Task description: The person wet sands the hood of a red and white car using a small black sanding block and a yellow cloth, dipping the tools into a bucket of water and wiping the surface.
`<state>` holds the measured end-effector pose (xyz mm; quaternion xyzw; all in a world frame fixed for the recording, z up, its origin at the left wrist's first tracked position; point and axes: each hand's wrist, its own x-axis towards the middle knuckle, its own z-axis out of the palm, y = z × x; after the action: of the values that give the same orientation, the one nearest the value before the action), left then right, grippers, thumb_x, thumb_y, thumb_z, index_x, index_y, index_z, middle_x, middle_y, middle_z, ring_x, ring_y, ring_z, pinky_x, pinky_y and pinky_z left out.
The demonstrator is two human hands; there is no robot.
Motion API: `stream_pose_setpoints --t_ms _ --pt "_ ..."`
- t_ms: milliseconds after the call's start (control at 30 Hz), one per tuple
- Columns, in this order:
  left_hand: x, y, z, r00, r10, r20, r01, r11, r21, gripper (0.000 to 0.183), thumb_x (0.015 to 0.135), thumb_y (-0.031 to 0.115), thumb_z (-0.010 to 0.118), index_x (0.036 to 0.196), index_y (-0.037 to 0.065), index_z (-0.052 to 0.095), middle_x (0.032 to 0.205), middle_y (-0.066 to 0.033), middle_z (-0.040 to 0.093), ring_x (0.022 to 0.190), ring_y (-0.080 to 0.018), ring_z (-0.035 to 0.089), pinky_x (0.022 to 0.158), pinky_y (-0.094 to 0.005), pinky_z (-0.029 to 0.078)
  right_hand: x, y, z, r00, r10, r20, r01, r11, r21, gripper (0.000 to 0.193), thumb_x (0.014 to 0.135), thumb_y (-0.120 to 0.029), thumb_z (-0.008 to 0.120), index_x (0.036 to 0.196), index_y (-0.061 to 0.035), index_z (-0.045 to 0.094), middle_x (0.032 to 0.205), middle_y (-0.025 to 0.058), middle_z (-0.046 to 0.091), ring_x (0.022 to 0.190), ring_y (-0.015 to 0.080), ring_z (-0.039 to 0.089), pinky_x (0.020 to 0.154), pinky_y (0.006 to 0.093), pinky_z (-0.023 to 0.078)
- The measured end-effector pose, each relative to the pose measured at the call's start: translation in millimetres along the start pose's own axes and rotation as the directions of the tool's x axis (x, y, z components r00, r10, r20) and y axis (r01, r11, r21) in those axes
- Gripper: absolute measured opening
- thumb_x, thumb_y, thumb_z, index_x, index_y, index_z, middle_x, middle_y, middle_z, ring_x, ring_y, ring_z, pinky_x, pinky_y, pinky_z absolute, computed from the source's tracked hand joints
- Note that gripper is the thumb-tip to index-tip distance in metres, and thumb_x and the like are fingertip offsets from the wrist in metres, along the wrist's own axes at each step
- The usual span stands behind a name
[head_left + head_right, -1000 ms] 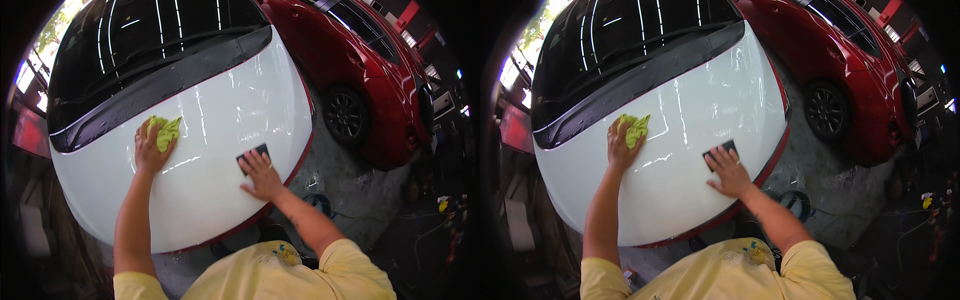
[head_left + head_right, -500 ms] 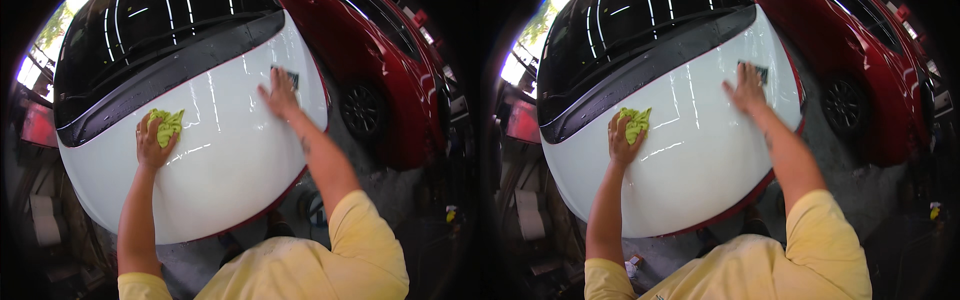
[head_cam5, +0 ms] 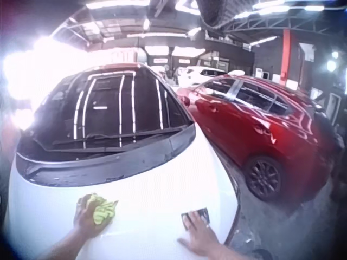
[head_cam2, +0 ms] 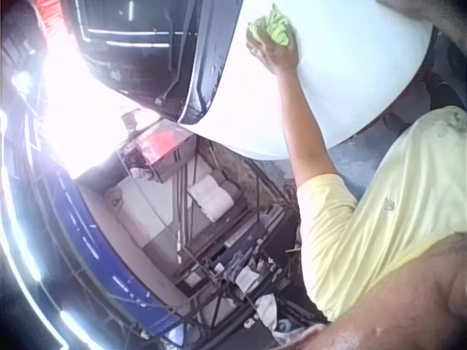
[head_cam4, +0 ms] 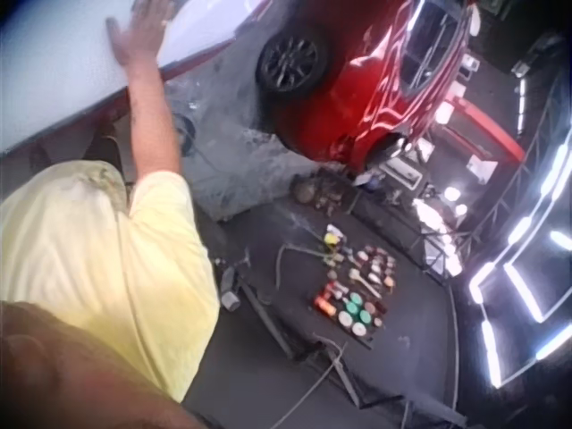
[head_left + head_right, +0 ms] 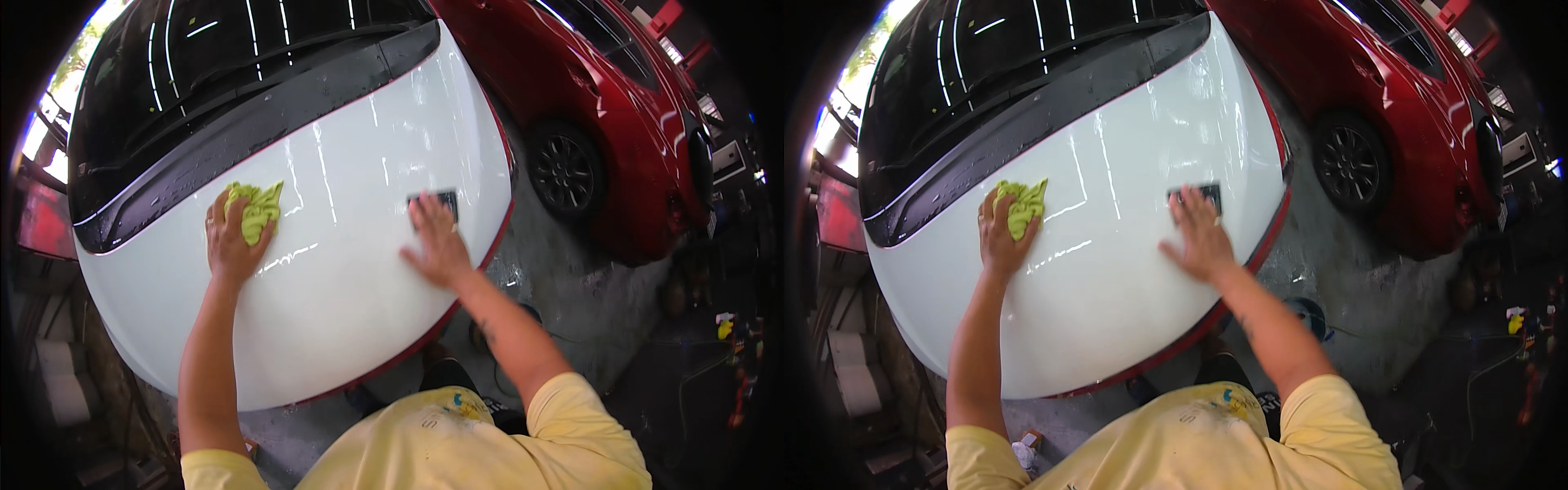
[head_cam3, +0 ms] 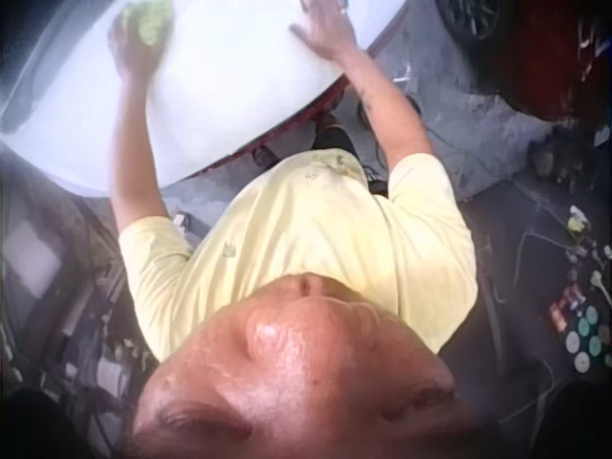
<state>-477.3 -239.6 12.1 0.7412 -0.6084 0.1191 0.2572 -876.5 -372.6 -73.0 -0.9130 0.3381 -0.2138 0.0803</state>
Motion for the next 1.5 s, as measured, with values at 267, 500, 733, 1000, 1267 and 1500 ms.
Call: stream_pose_setpoints --t_ms 267,500,733,1000,1267,1500 --pt "2.6 -1.6 5.7 0.997 0.081 -0.017 -0.082 0.994 -0.066 0.059 0.082 0.027 0.088 0.132 0.008 0.062 0.149 -0.0245 0.054 0.133 -0.0498 0.054 0.112 -0.0590 0.045 290.5 191.6 -36.8 0.943 0.330 0.034 -0.326 0.941 -0.087 0.099 0.107 -0.075 0.042 0.175 -0.0055 0.023 0.182 0.0210 0.018 0.169 0.0365 0.017 0.138 0.0469 0.016" --pt "-1.0 -8.5 1.8 0.999 0.047 -0.015 -0.047 0.999 0.011 0.058 0.089 0.034 0.087 0.136 0.012 0.062 0.150 -0.0225 0.055 0.135 -0.0476 0.054 0.112 -0.0575 0.047 131.5 62.3 12.8 0.959 0.282 -0.019 -0.282 0.959 -0.011 0.102 0.106 -0.075 0.045 0.175 -0.0039 0.019 0.181 0.0246 0.017 0.170 0.0385 0.013 0.137 0.0532 0.011" --pt "6.1 11.2 3.5 0.999 0.003 0.040 -0.004 1.000 0.019 0.056 0.095 0.045 0.080 0.138 0.013 0.061 0.153 -0.0193 0.051 0.141 -0.0449 0.049 0.117 -0.0557 0.045 -146.8 -233.0 67.1 0.944 0.329 -0.012 -0.328 0.944 0.047 0.099 0.107 -0.061 0.056 0.173 0.0012 0.019 0.178 0.0321 0.019 0.167 0.0485 0.016 0.134 0.0618 0.013" --pt "-3.6 -6.0 -2.1 0.996 -0.009 0.087 0.000 0.995 0.098 0.060 0.097 0.050 0.076 0.142 0.016 0.058 0.151 -0.0178 0.050 0.141 -0.0433 0.050 0.118 -0.0557 0.042 -117.9 -136.8 66.3 0.843 0.489 -0.226 -0.496 0.868 0.026 0.094 0.107 -0.059 0.058 0.174 -0.0028 0.021 0.179 0.0272 0.024 0.167 0.0446 0.019 0.136 0.0590 0.015" --pt "-2.5 -1.1 -1.7 0.997 -0.003 0.071 -0.003 0.997 0.075 0.059 0.098 0.050 0.075 0.142 0.016 0.057 0.151 -0.0172 0.049 0.141 -0.0424 0.049 0.118 -0.0566 0.041 -128.8 -198.1 93.1 0.782 0.591 -0.198 -0.588 0.805 0.079 0.098 0.110 -0.065 0.049 0.175 -0.0010 0.014 0.178 0.0339 0.016 0.168 0.0495 0.012 0.135 0.0634 0.010" --pt "-4.2 -5.8 -2.3 0.997 -0.014 0.082 0.007 0.997 0.080 0.059 0.098 0.051 0.075 0.142 0.016 0.058 0.152 -0.0169 0.049 0.141 -0.0429 0.049 0.118 -0.0566 0.041 -113.6 -156.7 74.1 0.840 0.511 -0.183 -0.523 0.852 -0.016 0.093 0.109 -0.065 0.048 0.174 -0.0039 0.022 0.179 0.0293 0.020 0.168 0.0451 0.017 0.135 0.0601 0.015"
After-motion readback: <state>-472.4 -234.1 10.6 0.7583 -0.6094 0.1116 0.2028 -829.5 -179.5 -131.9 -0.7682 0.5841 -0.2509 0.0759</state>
